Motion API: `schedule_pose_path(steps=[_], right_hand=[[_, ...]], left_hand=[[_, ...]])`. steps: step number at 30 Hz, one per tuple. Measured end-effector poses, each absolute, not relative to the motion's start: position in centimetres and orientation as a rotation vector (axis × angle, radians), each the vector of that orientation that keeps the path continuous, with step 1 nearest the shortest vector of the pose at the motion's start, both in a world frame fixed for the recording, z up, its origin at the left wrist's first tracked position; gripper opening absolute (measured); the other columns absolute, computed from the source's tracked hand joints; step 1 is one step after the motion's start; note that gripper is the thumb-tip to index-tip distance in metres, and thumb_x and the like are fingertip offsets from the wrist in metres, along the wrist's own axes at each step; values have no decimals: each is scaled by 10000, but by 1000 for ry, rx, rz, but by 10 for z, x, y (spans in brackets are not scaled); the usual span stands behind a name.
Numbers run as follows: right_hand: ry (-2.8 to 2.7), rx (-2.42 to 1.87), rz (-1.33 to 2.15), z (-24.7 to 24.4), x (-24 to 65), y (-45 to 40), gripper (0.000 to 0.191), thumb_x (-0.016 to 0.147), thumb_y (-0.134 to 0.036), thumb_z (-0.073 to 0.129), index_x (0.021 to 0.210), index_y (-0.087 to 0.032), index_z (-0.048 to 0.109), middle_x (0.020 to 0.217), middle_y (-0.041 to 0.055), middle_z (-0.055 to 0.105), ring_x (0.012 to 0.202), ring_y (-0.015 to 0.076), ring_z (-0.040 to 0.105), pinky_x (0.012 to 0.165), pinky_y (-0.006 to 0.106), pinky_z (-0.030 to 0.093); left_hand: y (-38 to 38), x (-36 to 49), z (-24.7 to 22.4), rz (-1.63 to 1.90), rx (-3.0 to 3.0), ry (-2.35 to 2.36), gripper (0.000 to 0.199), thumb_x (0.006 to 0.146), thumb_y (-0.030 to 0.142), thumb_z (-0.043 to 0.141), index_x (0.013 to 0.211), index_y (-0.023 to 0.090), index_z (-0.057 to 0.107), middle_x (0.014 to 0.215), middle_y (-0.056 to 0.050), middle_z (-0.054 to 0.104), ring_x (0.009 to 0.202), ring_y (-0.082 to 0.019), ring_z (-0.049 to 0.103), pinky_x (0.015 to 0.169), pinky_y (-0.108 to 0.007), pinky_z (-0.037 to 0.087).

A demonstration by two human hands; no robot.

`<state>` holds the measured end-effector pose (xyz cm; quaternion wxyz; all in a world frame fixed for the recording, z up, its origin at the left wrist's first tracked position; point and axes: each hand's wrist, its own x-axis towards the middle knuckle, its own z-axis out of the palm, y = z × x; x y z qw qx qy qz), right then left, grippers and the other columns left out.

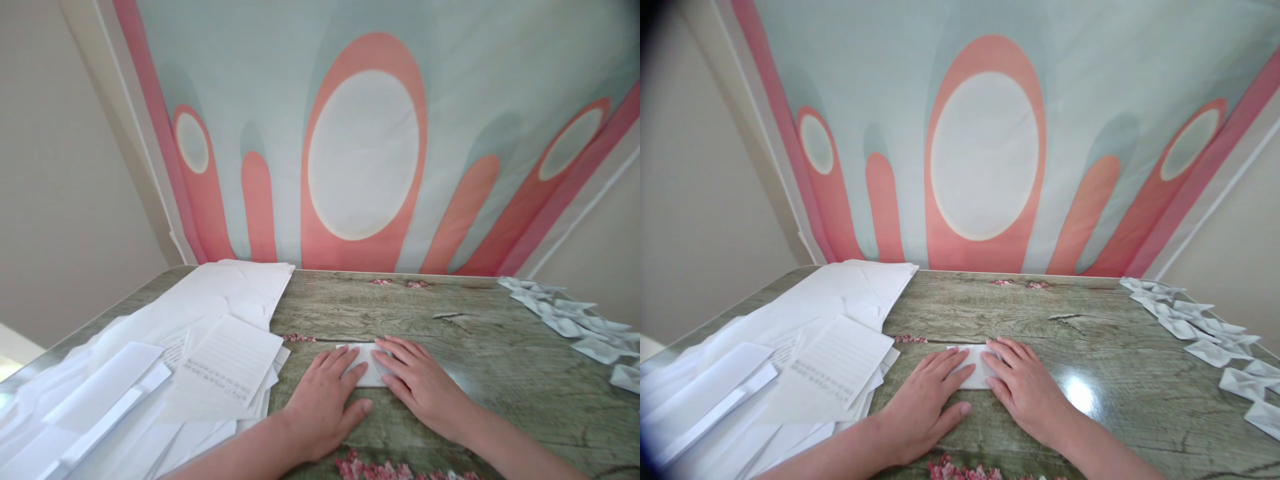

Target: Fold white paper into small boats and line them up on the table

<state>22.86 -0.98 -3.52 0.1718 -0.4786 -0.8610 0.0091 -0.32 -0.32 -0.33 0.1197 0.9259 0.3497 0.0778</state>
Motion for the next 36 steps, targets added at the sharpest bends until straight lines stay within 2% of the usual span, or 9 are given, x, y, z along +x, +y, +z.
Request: schedule_pose_path(steps=[8,14,21,29,36], right_hand=[[-2481,-1397,40,-33,228,-13,438,883,-422,480,1284,-244,495,1341,71,481,1223,264,406,980,470,370],[-2428,-1362,-22,-32,226,-16,431,865,-421,511,1250,-227,530,1329,92,483,1216,273,406,976,462,376],[-2447,-1329,-58,-27,220,-18,375,866,-387,521,1191,-205,560,1192,87,583,1108,263,470,923,452,391],[-2464,-1343,-146,-21,213,-25,373,869,-402,521,1212,-258,549,1192,85,572,1174,285,430,983,498,311],[-2431,-1357,-171,-21,210,-27,371,852,-436,540,1180,-267,579,1172,84,592,1170,288,447,995,507,302]], left_hand=[[0,-4,-12,293,2781,1049,390,932,370,375,1301,258,434,1397,-59,398,1290,-232,337,1079,-432,255],[-1,-2,-13,331,2825,1054,352,934,289,373,1272,260,468,1365,-57,439,1262,-227,381,1069,-430,283],[-1,-2,-14,345,2839,1049,346,927,285,394,1262,269,481,1354,-54,451,1254,-229,391,1063,-434,294],[-2,-2,-10,345,2832,1062,355,921,279,403,1270,271,469,1341,-56,464,1250,-226,393,1055,-432,308],[-1,-2,-10,362,2858,1055,339,917,278,409,1247,258,487,1318,-62,482,1226,-223,418,1053,-432,311]])
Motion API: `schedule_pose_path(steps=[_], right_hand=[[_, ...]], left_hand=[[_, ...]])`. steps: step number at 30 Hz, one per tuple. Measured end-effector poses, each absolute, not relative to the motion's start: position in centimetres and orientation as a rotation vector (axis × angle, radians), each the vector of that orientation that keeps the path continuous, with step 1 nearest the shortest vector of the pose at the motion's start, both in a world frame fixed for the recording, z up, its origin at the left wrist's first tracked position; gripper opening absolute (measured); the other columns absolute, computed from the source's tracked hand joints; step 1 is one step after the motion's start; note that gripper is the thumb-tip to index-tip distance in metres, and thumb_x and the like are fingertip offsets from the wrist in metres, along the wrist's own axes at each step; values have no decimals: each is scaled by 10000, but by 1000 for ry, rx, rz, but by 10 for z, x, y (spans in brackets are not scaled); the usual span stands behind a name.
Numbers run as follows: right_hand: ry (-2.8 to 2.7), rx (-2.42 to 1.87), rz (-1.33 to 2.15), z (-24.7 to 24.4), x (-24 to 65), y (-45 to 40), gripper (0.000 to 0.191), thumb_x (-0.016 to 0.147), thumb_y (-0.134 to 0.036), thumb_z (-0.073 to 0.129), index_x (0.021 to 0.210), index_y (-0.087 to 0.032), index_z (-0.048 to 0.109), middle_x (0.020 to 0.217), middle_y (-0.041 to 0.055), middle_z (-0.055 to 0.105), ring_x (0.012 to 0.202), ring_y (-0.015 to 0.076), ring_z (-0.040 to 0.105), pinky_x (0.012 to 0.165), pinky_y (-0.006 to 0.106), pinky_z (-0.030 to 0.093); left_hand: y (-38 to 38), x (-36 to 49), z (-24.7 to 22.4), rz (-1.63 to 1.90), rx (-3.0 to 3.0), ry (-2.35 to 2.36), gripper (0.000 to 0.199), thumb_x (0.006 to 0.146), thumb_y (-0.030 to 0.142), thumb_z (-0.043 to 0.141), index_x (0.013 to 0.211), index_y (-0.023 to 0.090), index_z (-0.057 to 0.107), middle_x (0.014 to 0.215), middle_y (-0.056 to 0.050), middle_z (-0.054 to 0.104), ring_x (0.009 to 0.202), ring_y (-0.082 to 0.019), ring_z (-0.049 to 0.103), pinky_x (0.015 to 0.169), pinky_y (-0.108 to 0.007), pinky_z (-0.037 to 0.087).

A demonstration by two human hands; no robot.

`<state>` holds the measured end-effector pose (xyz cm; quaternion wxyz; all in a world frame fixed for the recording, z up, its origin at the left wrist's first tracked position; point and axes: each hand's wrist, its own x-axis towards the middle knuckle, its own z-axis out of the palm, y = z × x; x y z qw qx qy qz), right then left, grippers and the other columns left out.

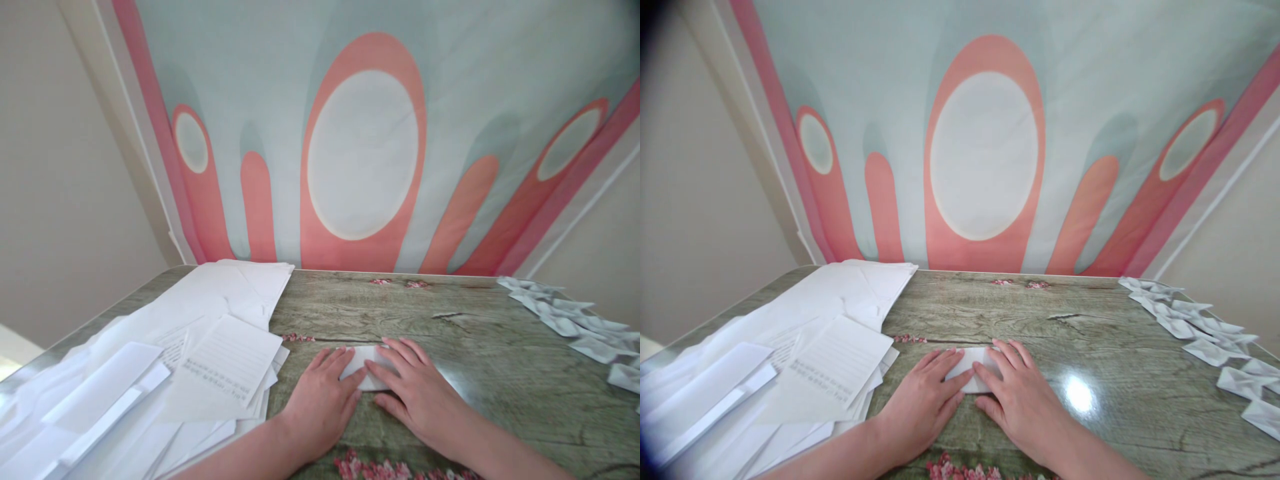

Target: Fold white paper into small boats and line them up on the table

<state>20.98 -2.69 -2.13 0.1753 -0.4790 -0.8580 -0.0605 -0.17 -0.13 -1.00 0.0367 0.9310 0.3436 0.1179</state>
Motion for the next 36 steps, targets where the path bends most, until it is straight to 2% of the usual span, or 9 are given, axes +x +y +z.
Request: schedule_pose_path(steps=[7,16,21,27,36], right_hand=[[-2477,-1374,-183,-22,209,-27,392,866,-434,513,1210,-252,553,1208,95,570,1188,299,433,1003,523,296],[-2501,-1411,-173,-17,210,-27,360,886,-239,443,1235,-222,532,1258,100,542,1200,267,433,1048,521,228],[-2473,-1439,-174,-18,211,-20,388,853,-227,462,1233,-212,539,1258,105,542,1206,271,424,1057,527,194],[-2496,-1434,-228,-19,209,-19,400,849,-228,459,1241,-201,533,1253,114,540,1208,266,417,1055,529,188],[-2513,-1464,-244,-22,209,-19,423,863,-244,445,1284,-220,490,1290,109,510,1222,263,401,1057,531,189]], left_hand=[[-4,0,-7,321,2899,977,299,915,244,403,1194,218,509,1238,-75,528,1169,-209,464,1061,-415,294],[-5,2,-3,301,2865,998,328,935,330,364,1223,223,478,1269,-72,501,1217,-228,410,1060,-425,280],[-3,1,-3,281,2847,1016,391,935,382,346,1284,225,423,1329,-62,452,1263,-239,345,1058,-419,272],[-2,3,1,250,2847,989,398,919,411,370,1292,279,412,1321,-43,448,1218,-251,378,1036,-450,278],[-1,1,0,253,2868,998,417,919,458,344,1296,294,419,1335,-46,431,1220,-265,365,1025,-461,265]])
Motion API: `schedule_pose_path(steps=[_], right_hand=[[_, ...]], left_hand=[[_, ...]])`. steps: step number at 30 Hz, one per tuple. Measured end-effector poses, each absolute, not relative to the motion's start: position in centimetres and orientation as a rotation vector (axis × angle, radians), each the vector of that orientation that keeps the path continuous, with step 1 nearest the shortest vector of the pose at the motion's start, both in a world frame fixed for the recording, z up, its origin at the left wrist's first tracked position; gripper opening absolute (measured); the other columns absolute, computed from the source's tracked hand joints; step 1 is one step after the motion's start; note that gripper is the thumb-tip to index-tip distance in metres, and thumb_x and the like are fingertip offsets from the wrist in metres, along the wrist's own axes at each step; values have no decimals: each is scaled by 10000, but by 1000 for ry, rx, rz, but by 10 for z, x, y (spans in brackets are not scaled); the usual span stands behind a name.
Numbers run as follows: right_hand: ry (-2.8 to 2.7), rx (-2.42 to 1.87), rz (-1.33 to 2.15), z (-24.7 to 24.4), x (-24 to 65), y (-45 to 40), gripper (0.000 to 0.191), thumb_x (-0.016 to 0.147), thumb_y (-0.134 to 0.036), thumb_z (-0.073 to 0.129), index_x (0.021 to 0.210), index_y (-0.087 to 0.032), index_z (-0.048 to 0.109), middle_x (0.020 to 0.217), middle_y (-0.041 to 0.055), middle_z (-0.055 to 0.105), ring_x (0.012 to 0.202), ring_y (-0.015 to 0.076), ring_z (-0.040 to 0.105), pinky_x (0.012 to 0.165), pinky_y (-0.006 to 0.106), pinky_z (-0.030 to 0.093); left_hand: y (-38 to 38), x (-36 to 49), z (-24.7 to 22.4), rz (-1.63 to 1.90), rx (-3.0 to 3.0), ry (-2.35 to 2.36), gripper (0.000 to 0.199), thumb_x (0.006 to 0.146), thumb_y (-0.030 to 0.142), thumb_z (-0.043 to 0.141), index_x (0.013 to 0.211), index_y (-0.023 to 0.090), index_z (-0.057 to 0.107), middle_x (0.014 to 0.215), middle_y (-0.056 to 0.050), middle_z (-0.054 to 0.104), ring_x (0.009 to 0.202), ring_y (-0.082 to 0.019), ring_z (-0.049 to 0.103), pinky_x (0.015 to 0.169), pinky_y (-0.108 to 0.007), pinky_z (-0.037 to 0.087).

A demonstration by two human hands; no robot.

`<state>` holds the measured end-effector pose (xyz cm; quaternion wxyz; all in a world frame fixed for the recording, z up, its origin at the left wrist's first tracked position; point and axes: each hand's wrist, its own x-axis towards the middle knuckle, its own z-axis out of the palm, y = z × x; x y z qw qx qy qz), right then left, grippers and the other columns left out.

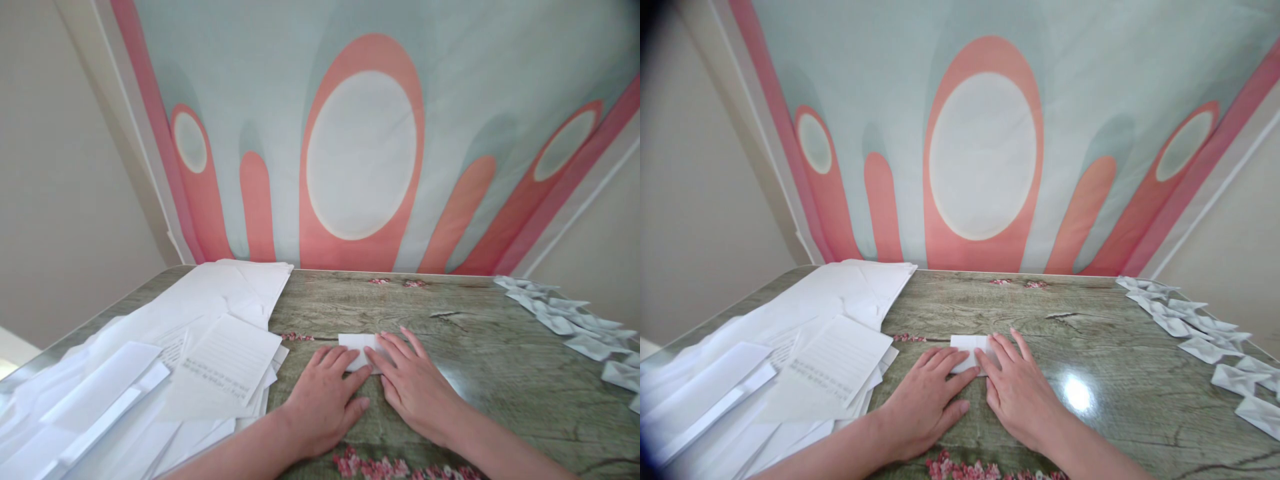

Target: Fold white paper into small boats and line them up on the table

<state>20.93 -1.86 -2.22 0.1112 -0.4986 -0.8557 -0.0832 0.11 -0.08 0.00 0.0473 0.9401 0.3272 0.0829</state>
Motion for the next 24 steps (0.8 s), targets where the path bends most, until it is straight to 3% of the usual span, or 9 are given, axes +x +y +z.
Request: schedule_pose_path(steps=[11,16,24], right_hand=[[-2571,-1342,-182,-23,223,-17,485,850,-193,439,1333,-223,420,1339,104,471,1254,250,370,1055,539,183],[-2626,-1270,-117,-20,233,-17,422,871,-211,422,1290,-206,464,1353,83,462,1269,226,352,1064,526,185],[-2468,-1248,-157,-18,210,-32,333,880,-255,460,1192,-201,563,1179,45,605,1162,206,456,1103,489,131]], left_hand=[[-2,1,0,242,2865,1014,395,927,457,325,1280,312,427,1334,-46,432,1224,-261,365,998,-458,286],[-2,1,0,240,2877,1012,391,929,460,321,1270,314,443,1321,-49,447,1207,-257,387,988,-450,291],[-2,0,-1,233,2911,1021,417,934,459,308,1309,306,404,1330,-55,450,1227,-253,379,980,-433,296]])
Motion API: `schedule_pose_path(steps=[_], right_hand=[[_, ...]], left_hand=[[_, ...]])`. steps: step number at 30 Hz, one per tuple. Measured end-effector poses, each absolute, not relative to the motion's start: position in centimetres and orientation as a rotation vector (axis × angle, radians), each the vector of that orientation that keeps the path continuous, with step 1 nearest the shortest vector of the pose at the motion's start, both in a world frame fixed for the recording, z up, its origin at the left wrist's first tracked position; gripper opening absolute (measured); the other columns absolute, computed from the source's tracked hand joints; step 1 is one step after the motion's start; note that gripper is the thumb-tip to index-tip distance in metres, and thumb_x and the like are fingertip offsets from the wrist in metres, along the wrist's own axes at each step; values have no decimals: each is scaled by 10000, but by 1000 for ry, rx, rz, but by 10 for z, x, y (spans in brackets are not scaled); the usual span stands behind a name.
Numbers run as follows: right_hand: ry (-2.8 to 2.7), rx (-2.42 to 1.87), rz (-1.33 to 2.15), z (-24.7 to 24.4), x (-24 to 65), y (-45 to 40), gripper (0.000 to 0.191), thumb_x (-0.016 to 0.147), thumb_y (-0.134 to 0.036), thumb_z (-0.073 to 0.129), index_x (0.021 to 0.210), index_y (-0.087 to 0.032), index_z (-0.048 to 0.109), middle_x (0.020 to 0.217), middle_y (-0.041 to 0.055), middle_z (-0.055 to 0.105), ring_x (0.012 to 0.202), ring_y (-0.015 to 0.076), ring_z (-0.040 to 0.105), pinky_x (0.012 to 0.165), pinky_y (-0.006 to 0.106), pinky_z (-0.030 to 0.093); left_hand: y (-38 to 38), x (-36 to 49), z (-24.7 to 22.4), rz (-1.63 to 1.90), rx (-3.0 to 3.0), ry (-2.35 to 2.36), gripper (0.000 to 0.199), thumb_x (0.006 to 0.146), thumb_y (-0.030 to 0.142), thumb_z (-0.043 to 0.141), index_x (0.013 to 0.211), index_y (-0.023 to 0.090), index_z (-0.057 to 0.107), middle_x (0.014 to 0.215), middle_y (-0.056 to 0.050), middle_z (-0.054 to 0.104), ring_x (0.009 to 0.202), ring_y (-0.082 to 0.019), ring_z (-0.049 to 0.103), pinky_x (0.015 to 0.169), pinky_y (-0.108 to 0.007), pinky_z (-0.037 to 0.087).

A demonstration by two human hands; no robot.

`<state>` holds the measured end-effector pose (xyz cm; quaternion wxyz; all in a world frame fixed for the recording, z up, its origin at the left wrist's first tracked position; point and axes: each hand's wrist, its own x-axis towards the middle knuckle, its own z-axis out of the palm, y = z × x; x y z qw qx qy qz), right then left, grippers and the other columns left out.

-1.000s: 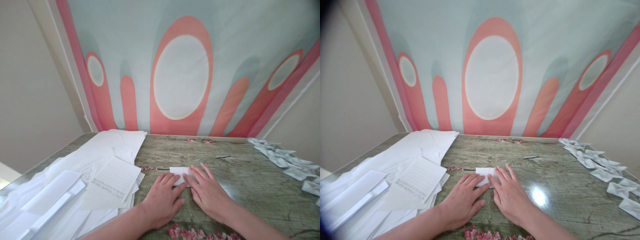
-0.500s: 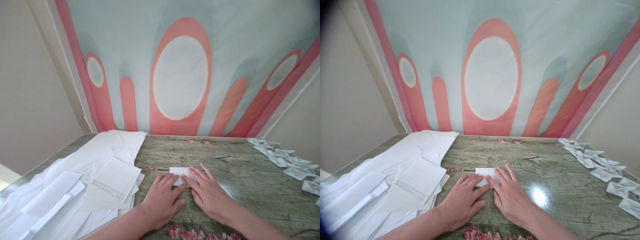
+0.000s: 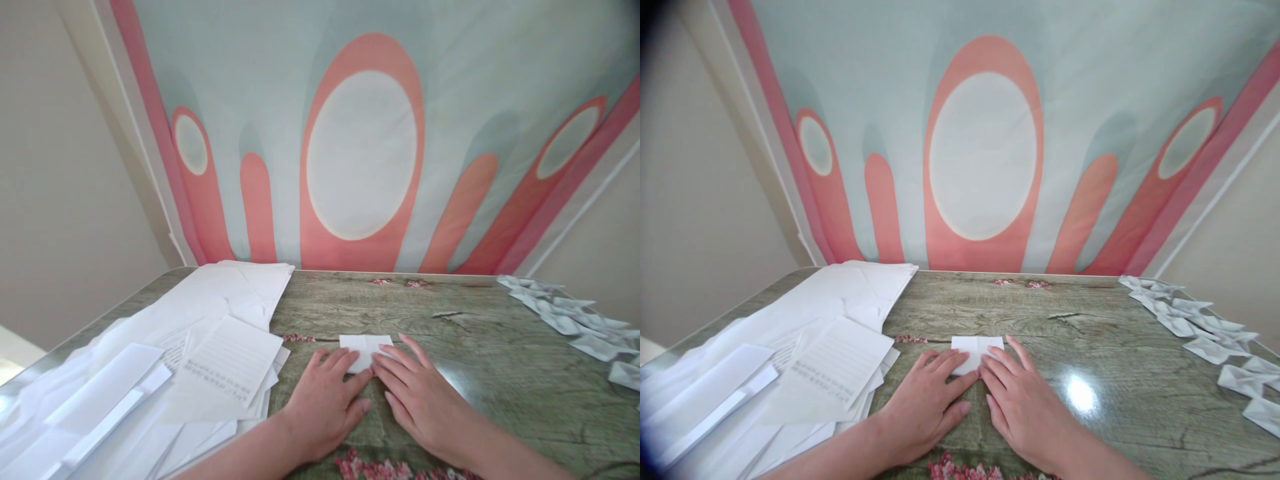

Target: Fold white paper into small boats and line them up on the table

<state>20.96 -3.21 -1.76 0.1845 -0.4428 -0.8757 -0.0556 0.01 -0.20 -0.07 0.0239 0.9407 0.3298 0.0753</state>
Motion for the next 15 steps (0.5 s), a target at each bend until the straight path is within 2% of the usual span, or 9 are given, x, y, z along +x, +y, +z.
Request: schedule_pose_path(steps=[11,15], right_hand=[[-2522,-1239,-240,-19,207,-36,391,866,-347,479,1188,-145,572,1189,112,602,1148,234,483,1105,505,123],[-2568,-1262,-250,-16,207,-39,470,862,-413,468,1226,-126,545,1238,135,567,1174,260,462,1104,517,103]], left_hand=[[-4,1,-4,207,2905,1006,449,922,480,318,1287,245,432,1356,-80,428,1249,-273,362,1002,-448,265],[-4,2,-1,212,2900,1018,443,918,475,335,1277,239,443,1345,-89,438,1243,-277,367,996,-453,265]])
